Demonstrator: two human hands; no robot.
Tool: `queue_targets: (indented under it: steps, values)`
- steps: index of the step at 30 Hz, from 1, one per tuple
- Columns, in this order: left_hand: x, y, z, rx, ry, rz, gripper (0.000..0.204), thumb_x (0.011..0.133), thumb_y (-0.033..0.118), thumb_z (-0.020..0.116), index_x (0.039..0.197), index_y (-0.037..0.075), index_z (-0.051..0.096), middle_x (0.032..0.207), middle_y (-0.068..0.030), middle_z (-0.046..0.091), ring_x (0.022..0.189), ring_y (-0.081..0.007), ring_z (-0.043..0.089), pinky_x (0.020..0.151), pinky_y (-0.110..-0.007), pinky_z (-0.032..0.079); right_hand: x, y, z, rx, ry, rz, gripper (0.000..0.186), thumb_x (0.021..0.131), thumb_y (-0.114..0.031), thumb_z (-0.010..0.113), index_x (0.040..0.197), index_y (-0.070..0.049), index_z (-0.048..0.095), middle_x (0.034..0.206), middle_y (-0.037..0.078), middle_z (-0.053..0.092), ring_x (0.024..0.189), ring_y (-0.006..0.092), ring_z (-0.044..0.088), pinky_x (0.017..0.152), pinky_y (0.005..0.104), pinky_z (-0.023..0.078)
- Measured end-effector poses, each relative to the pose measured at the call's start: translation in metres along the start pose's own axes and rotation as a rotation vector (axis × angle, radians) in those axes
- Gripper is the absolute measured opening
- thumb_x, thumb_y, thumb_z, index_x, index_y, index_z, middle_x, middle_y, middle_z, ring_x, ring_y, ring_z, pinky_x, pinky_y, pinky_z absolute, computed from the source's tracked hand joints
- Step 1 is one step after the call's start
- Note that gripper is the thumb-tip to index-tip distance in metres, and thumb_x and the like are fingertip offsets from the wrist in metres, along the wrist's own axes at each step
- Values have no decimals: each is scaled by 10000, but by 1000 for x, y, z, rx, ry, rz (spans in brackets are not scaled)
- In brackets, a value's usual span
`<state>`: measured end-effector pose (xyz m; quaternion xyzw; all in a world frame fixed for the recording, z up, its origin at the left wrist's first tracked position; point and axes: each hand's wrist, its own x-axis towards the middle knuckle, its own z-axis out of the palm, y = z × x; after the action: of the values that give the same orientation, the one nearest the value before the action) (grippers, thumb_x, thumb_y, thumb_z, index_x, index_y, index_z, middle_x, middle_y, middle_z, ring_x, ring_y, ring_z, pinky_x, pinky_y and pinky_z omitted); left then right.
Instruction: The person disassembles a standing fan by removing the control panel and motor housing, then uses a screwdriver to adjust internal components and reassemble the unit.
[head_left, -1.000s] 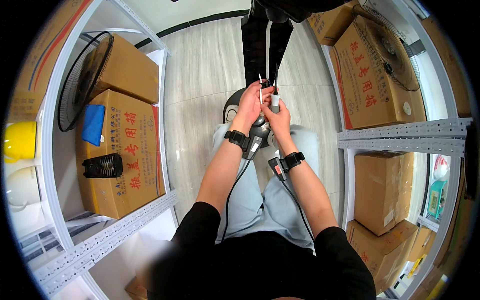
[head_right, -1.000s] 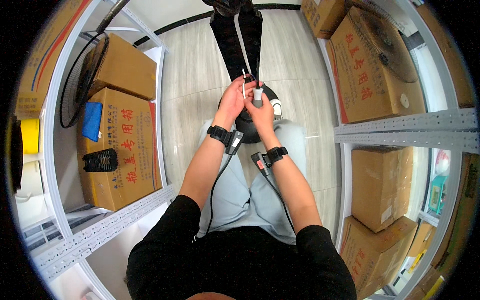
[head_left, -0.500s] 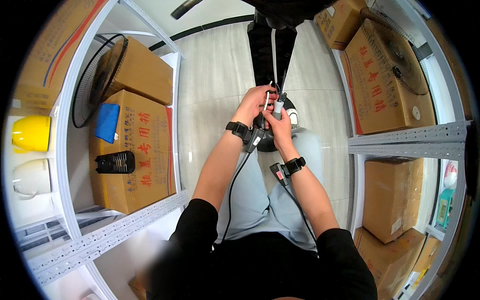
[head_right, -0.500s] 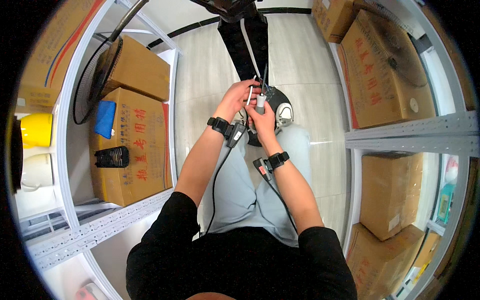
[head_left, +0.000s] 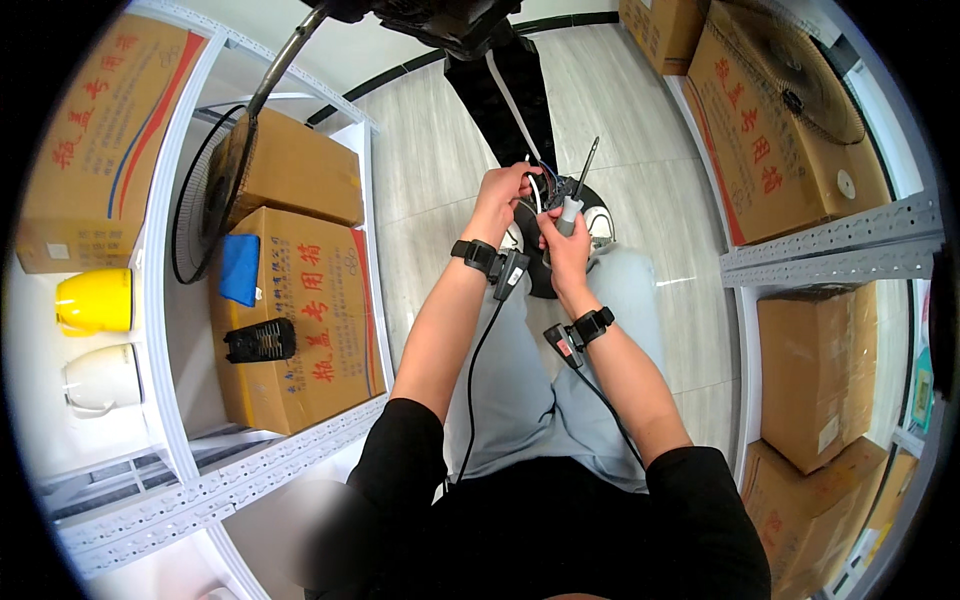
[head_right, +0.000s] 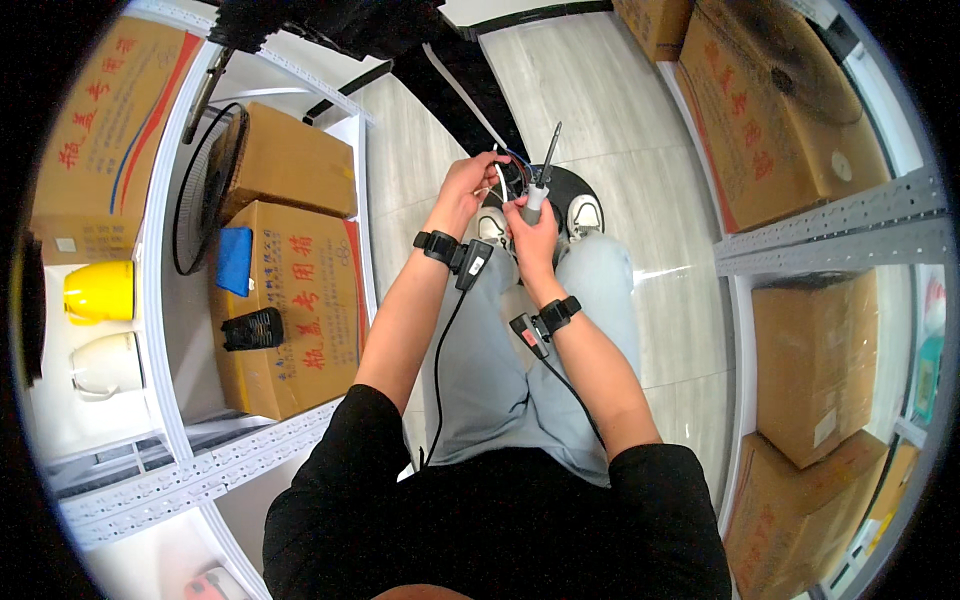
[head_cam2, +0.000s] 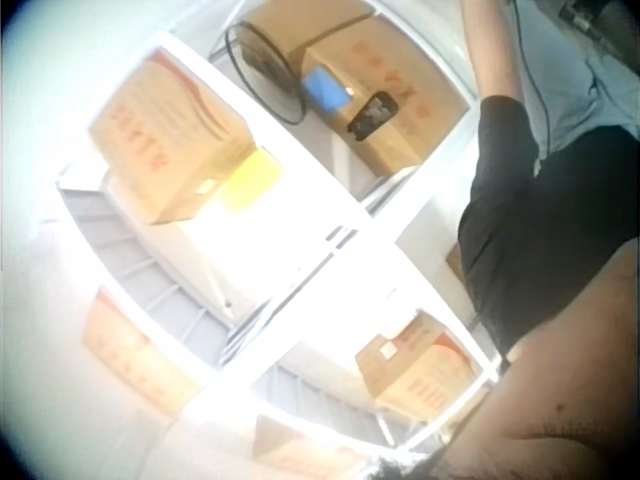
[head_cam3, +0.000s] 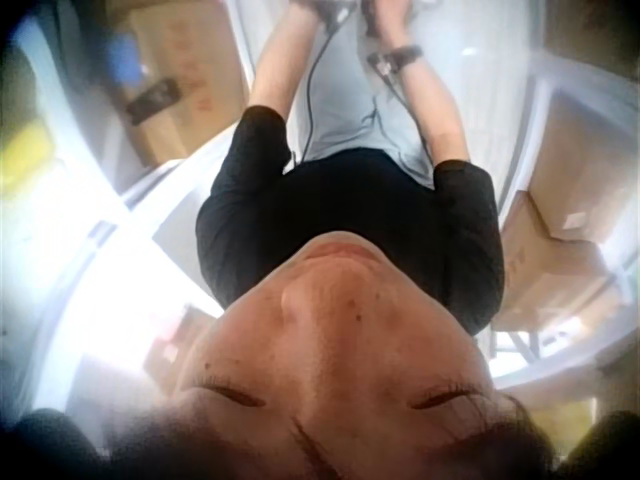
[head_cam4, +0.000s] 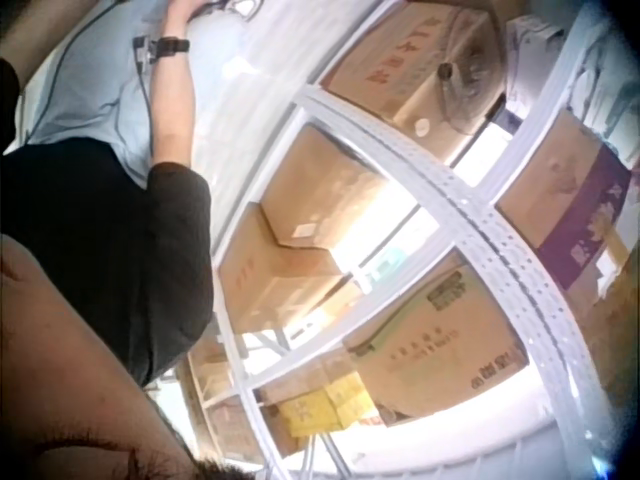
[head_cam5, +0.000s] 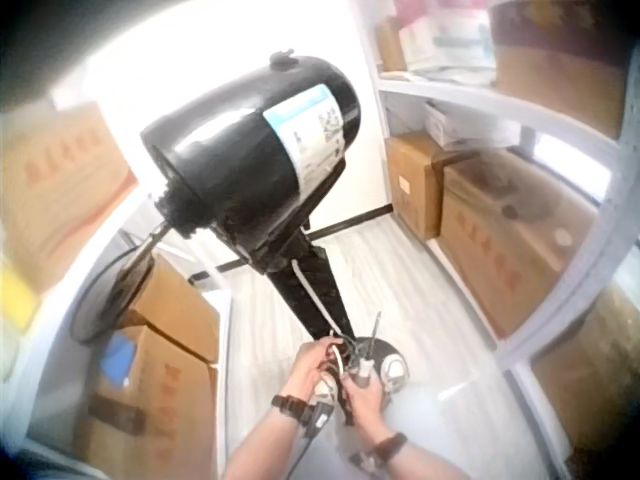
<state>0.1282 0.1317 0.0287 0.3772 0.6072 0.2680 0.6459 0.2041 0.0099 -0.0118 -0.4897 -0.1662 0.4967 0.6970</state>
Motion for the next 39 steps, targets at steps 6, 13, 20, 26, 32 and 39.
queue_targets:
  steps: [6, 13, 20, 26, 32, 39]
  values:
    - [-10, 8, 14, -80, 58, 99, 228, 847, 110, 529, 792, -18, 709, 643, 5, 567, 572, -92, 480, 543, -232, 398, 5, -7, 0, 73, 5, -62, 190, 843, -82, 717, 921, -61, 545, 774, -5, 584, 591, 60, 525, 510, 218, 424]
    - [13, 4, 9, -163, 4, -20, 276, 908, 188, 507, 867, 12, 715, 593, 48, 543, 476, -51, 448, 394, -211, 247, 10, -14, 2, 104, -46, -42, 225, 830, -65, 722, 966, -60, 543, 822, 12, 622, 614, 59, 549, 528, 211, 450]
    - [29, -2, 9, -353, -52, -47, 271, 902, 189, 510, 876, -15, 686, 612, 20, 525, 475, -82, 442, 388, -217, 247, 18, -13, 4, 139, -41, -33, 255, 818, -25, 711, 998, -42, 531, 849, 38, 633, 617, 72, 551, 530, 223, 448]
    - [18, 7, 4, -323, -133, -168, 294, 933, 298, 517, 885, 58, 680, 662, 0, 640, 497, -92, 506, 427, -208, 356, 27, -11, 4, 124, -14, -65, 241, 813, -25, 710, 995, -32, 553, 841, 40, 646, 614, 71, 556, 523, 225, 444]
    - [6, 8, 2, -155, -90, -95, 234, 908, 261, 575, 940, 54, 680, 760, -25, 667, 622, -114, 606, 504, -209, 420, 27, -6, 7, 37, -14, -51, 243, 805, -69, 724, 990, -34, 570, 840, 27, 658, 637, 67, 575, 537, 225, 461]
    - [14, 6, -6, -183, -97, -28, 179, 929, 147, 562, 994, 10, 657, 818, -45, 654, 747, -159, 647, 521, -229, 442, 28, -6, 6, 29, -43, -43, 244, 814, -96, 730, 990, -37, 573, 855, 24, 669, 647, 66, 580, 540, 224, 469]
